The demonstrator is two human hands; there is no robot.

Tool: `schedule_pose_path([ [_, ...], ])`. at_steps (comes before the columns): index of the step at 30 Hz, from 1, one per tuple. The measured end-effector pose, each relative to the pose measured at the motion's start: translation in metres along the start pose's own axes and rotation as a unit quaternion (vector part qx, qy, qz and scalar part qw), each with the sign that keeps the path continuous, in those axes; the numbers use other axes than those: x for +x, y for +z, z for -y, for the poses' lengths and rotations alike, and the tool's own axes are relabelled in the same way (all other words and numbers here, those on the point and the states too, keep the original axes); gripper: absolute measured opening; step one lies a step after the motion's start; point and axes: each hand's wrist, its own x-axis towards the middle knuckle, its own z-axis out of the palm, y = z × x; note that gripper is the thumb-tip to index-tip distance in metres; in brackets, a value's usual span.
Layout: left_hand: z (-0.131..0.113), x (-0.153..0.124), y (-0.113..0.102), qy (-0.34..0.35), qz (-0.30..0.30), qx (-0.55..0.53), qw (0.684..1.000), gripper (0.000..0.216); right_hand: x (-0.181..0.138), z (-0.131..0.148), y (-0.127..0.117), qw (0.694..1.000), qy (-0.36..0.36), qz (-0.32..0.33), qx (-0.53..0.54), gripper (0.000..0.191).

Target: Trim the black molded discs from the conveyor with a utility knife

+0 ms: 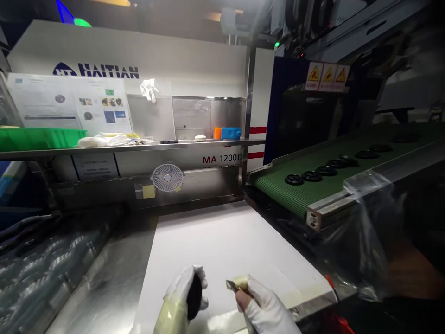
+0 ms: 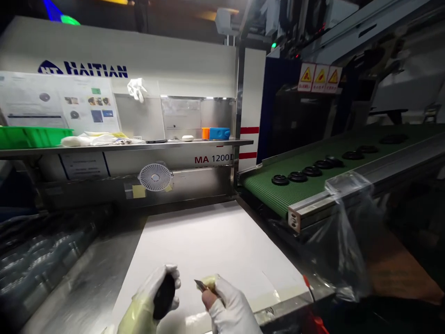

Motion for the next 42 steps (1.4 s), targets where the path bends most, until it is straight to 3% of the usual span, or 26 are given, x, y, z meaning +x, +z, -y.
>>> schedule_pose_path([
  [3, 0.011, 0.032, 0.008, 0.047, 0.03, 0.087, 0.995, 0.04, 0.034, 0.011, 0.003, 0.997, -0.044, -0.026, -0.052, 0.05],
  [7, 0.018, 0.052, 0.02, 0.055, 0.066, 0.13, 0.988, 0.037, 0.073, 0.027, 0.004, 0.991, -0.105, 0.045, -0.069, 0.015],
  [9, 0.015, 0.053, 0.025, 0.031, 0.079, 0.113, 0.99, 0.034, 0.091, 0.025, -0.003, 0.983, -0.119, 0.051, -0.128, 0.022],
  [11, 0.009, 0.051, 0.026, -0.011, 0.071, 0.03, 0.997, 0.03, 0.108, 0.016, -0.019, 0.96, -0.134, -0.031, -0.243, 0.023],
  [13, 0.003, 0.049, 0.023, -0.056, 0.046, -0.092, 0.993, 0.025, 0.121, 0.005, -0.038, 0.908, -0.126, -0.158, -0.368, 0.021],
  [14, 0.001, 0.048, 0.019, -0.073, 0.032, -0.153, 0.985, 0.022, 0.126, 0.001, -0.047, 0.883, -0.098, -0.199, -0.415, 0.032],
  [15, -0.001, 0.047, 0.015, -0.089, 0.021, -0.207, 0.974, 0.021, 0.128, -0.002, -0.053, 0.867, -0.068, -0.216, -0.444, 0.045],
  [17, -0.003, 0.044, 0.006, -0.108, 0.019, -0.29, 0.951, 0.022, 0.124, -0.005, -0.054, 0.879, -0.054, -0.184, -0.436, 0.054],
  [20, -0.004, 0.041, -0.003, -0.106, 0.039, -0.34, 0.934, 0.024, 0.101, -0.002, -0.031, 0.944, -0.11, -0.037, -0.309, 0.032],
  [23, -0.005, 0.038, -0.005, -0.048, 0.019, -0.303, 0.952, 0.017, 0.072, 0.0, 0.004, 0.963, -0.13, 0.085, -0.22, 0.026],
  [25, -0.007, 0.036, -0.005, -0.013, 0.016, -0.27, 0.963, 0.017, 0.059, -0.001, 0.024, 0.962, -0.131, 0.076, -0.228, 0.026],
  [29, -0.009, 0.034, -0.005, 0.021, 0.035, -0.247, 0.968, 0.013, 0.049, -0.002, 0.047, 0.938, -0.129, -0.008, -0.322, 0.026],
  [42, -0.01, 0.041, -0.017, 0.085, 0.016, -0.332, 0.939, 0.007, 0.053, -0.003, 0.084, 0.913, -0.146, -0.013, -0.381, 0.027],
])
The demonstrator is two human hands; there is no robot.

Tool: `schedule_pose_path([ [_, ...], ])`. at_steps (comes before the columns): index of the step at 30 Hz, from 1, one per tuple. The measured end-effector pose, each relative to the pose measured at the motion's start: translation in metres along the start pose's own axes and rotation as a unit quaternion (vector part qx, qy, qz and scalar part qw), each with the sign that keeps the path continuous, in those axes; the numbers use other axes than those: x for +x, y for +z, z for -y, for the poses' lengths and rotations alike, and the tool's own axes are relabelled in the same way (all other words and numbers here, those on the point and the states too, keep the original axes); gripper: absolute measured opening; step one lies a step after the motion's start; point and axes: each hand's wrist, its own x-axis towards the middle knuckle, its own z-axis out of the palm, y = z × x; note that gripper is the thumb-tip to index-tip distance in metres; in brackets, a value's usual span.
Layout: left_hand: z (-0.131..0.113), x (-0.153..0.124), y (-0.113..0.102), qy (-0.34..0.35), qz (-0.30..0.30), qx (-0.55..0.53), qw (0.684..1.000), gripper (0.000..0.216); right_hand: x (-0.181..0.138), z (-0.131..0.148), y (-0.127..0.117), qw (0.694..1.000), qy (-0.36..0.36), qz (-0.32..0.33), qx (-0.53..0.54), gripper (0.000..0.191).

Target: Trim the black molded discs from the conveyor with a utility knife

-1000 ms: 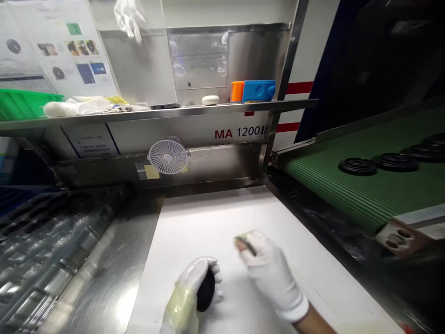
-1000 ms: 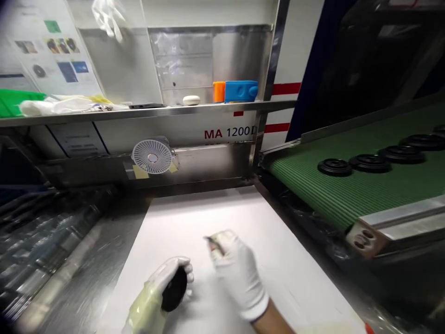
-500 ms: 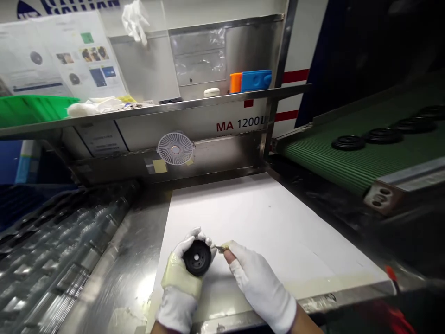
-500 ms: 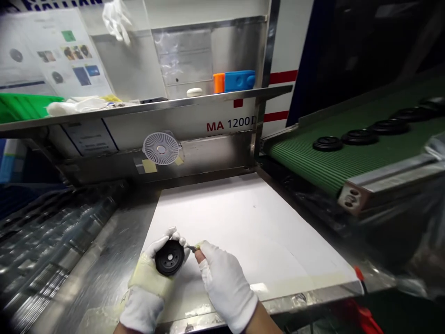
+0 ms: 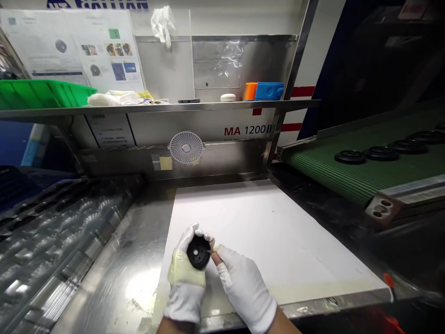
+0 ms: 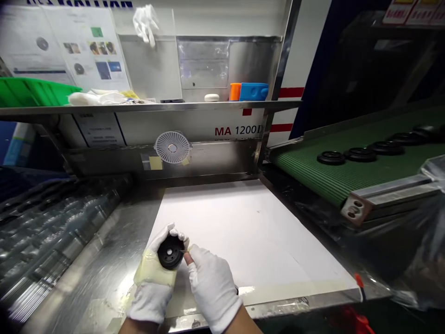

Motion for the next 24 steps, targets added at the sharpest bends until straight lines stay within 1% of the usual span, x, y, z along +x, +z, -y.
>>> schedule_pose_path([
  [3, 0.004, 0.006, -0.003, 0.009, -0.004, -0.016, 1.0, 0.007, -0.003, 0.002, 0.007, 1.0, 0.015, 0.007, -0.02, 0.029],
  [6, 0.008, 0.009, -0.001, 0.026, -0.019, -0.024, 0.999, 0.006, -0.005, 0.004, 0.013, 0.999, 0.033, 0.021, -0.02, 0.029],
  [9, 0.007, 0.007, 0.001, 0.043, -0.035, -0.005, 0.998, 0.01, -0.005, 0.005, 0.014, 0.999, 0.044, 0.027, -0.017, 0.028],
  [10, 0.005, 0.007, 0.0, 0.035, -0.035, 0.01, 0.999, 0.015, -0.005, 0.005, 0.013, 0.999, 0.043, 0.027, -0.013, 0.028],
  [12, 0.0, 0.005, -0.002, -0.011, -0.022, 0.045, 0.999, 0.026, -0.004, 0.004, 0.01, 0.999, 0.031, 0.027, 0.006, 0.026],
  [14, -0.004, 0.005, -0.006, -0.05, 0.009, 0.065, 0.997, 0.032, -0.002, 0.002, 0.007, 0.999, 0.016, 0.028, 0.034, 0.024],
  [15, -0.006, 0.005, -0.007, -0.056, 0.023, 0.064, 0.996, 0.032, -0.001, 0.001, 0.006, 0.999, 0.016, 0.028, 0.039, 0.024],
  [17, -0.007, 0.007, -0.008, -0.038, 0.032, 0.052, 0.997, 0.028, 0.001, -0.001, 0.005, 0.999, 0.031, 0.026, 0.021, 0.025],
  [19, -0.005, 0.009, -0.006, -0.022, 0.011, 0.035, 0.999, 0.02, 0.002, -0.001, 0.007, 0.999, 0.046, 0.022, -0.019, 0.026],
  [21, -0.003, 0.01, -0.003, -0.009, -0.017, 0.016, 1.0, 0.013, 0.002, 0.001, 0.01, 0.998, 0.043, 0.017, -0.044, 0.026],
  [24, 0.002, 0.01, 0.0, 0.013, -0.027, -0.009, 1.0, 0.008, -0.003, 0.007, 0.015, 0.998, 0.037, 0.011, -0.049, 0.028],
])
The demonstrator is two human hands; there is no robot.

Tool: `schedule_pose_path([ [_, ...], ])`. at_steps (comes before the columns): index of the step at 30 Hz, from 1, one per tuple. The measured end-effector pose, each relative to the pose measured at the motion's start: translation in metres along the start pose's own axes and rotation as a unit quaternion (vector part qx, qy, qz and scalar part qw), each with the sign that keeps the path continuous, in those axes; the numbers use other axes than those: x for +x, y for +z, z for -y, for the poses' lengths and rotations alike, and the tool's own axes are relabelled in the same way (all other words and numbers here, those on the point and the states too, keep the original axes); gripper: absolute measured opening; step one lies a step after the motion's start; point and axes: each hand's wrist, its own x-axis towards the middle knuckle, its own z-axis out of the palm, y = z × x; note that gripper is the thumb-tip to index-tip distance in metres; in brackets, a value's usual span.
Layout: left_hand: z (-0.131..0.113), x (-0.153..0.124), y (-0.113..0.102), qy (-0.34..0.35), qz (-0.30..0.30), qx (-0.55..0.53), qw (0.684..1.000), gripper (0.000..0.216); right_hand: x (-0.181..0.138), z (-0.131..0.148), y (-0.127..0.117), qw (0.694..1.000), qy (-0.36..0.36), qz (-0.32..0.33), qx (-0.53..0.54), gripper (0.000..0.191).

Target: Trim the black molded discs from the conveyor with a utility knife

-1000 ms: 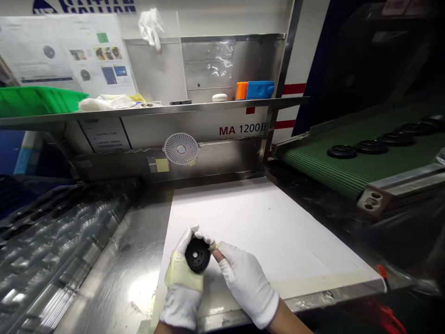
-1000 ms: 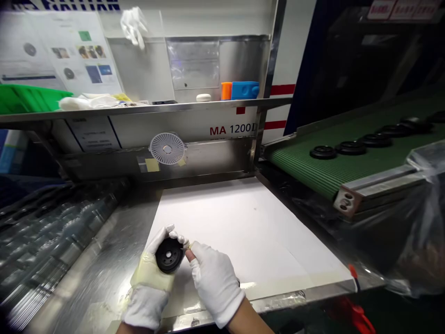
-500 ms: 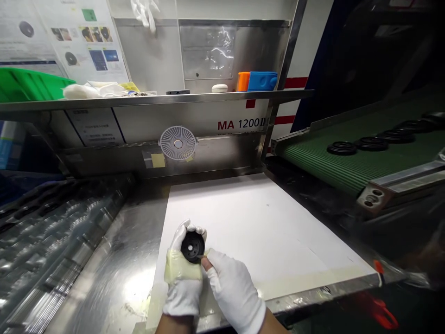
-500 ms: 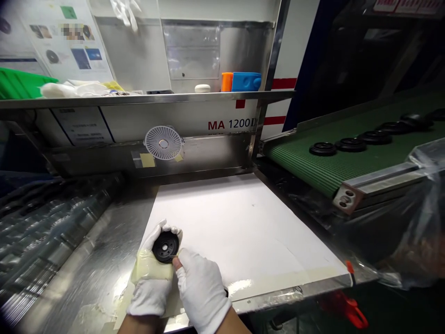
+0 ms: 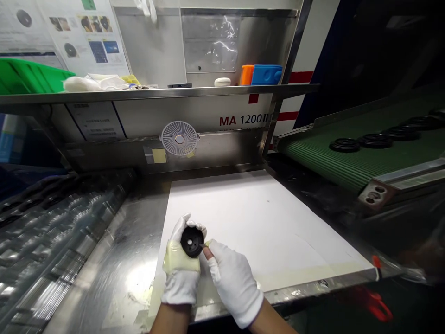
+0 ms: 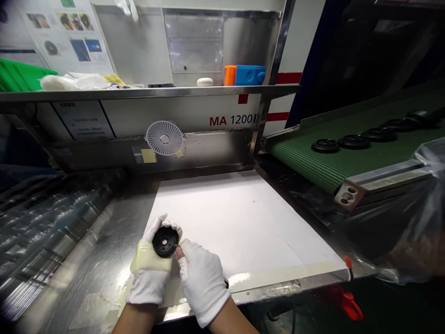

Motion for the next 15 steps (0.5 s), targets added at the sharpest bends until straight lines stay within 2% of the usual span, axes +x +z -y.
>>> schedule_pose_path([
  [5, 0.001, -0.006, -0.002, 0.076, 0.005, 0.019, 0.997, 0.019, -0.007, 0.009, 0.003, 1.0, 0.003, 0.001, 0.017, 0.027],
  [7, -0.002, -0.007, -0.006, 0.053, 0.021, 0.041, 0.998, 0.028, -0.008, 0.008, 0.001, 1.0, -0.004, -0.001, 0.017, 0.025],
  [11, -0.01, -0.005, -0.013, -0.035, 0.065, 0.08, 0.994, 0.037, -0.004, 0.002, -0.004, 1.0, -0.01, -0.011, 0.016, 0.023],
  [13, -0.011, -0.005, -0.013, -0.027, 0.067, 0.069, 0.995, 0.031, -0.002, -0.001, -0.004, 1.0, 0.0, -0.009, -0.006, 0.022],
  [15, -0.009, -0.004, -0.01, -0.015, 0.042, 0.057, 0.997, 0.024, -0.003, -0.001, -0.003, 1.0, 0.005, -0.006, -0.022, 0.023],
])
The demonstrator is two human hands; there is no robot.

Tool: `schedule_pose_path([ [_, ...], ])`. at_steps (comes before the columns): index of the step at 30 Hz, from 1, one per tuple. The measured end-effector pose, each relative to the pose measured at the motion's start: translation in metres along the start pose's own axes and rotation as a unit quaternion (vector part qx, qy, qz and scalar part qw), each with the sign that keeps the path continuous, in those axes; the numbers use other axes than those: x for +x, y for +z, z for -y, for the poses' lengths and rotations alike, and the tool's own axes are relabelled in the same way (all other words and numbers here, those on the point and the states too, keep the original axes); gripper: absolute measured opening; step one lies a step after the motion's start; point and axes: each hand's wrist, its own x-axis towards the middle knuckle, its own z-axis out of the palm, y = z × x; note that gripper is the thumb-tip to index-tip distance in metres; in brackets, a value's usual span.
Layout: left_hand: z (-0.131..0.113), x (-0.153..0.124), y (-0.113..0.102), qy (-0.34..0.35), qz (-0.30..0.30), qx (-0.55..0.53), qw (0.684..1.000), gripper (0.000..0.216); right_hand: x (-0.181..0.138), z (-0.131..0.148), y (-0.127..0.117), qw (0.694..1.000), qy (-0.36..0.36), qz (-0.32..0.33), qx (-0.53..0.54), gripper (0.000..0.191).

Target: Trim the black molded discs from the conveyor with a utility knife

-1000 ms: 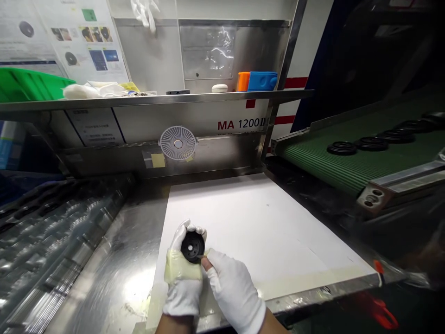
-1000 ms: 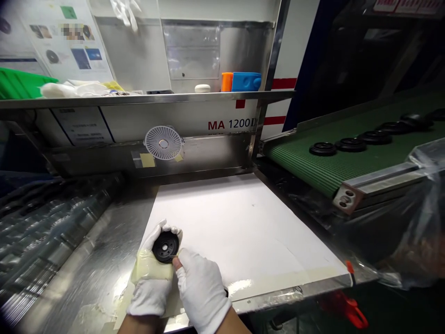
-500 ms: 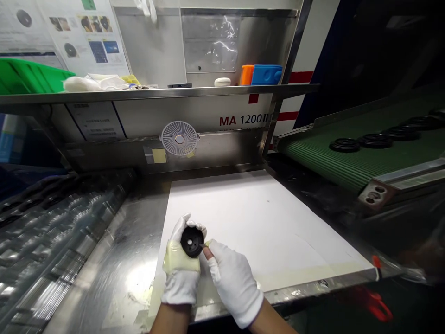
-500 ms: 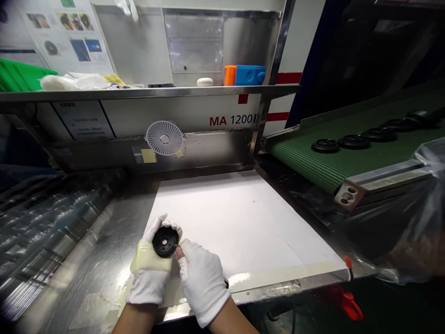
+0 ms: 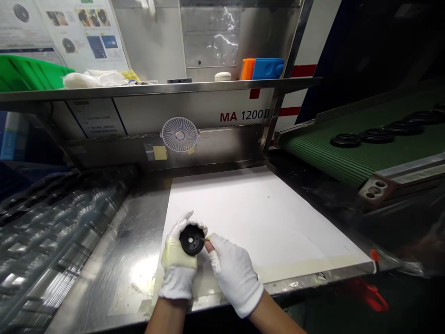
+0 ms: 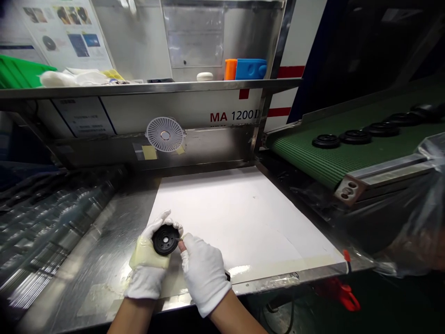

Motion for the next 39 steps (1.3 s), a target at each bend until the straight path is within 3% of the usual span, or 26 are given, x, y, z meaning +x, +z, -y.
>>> schedule_pose_path([
  [4, 0.006, 0.001, 0.008, 0.032, -0.045, -0.021, 0.998, 0.015, -0.006, 0.008, 0.005, 1.0, -0.004, 0.001, 0.005, 0.024],
  [8, 0.006, 0.0, 0.006, 0.07, -0.041, -0.02, 0.997, 0.024, -0.01, 0.015, 0.005, 1.0, -0.017, -0.001, 0.002, 0.025],
  [12, -0.002, -0.001, -0.003, -0.028, 0.038, 0.009, 0.999, 0.037, -0.005, 0.013, -0.001, 1.0, -0.02, -0.009, 0.017, 0.019],
  [14, -0.006, 0.002, -0.005, -0.045, 0.06, 0.012, 0.997, 0.035, -0.002, 0.01, -0.004, 1.0, -0.006, -0.016, 0.016, 0.019],
  [19, -0.01, 0.013, -0.003, 0.009, 0.03, 0.033, 0.999, 0.02, 0.003, 0.019, -0.001, 1.0, 0.015, -0.024, 0.001, 0.019],
  [25, -0.025, 0.023, -0.004, 0.044, 0.006, -0.033, 0.998, 0.016, 0.012, 0.051, 0.009, 0.999, 0.023, -0.03, -0.017, 0.02],
  [31, -0.054, 0.024, -0.009, -0.094, 0.083, -0.013, 0.992, 0.035, 0.026, 0.063, 0.008, 0.999, 0.034, -0.022, -0.029, 0.022],
  [34, -0.056, 0.026, -0.009, -0.067, 0.076, -0.036, 0.994, 0.024, 0.027, 0.065, 0.007, 0.997, 0.048, -0.028, -0.045, 0.023],
  [39, -0.048, 0.022, -0.003, -0.002, 0.012, -0.053, 0.999, 0.012, 0.023, 0.072, 0.009, 0.998, 0.043, -0.025, -0.046, 0.022],
])
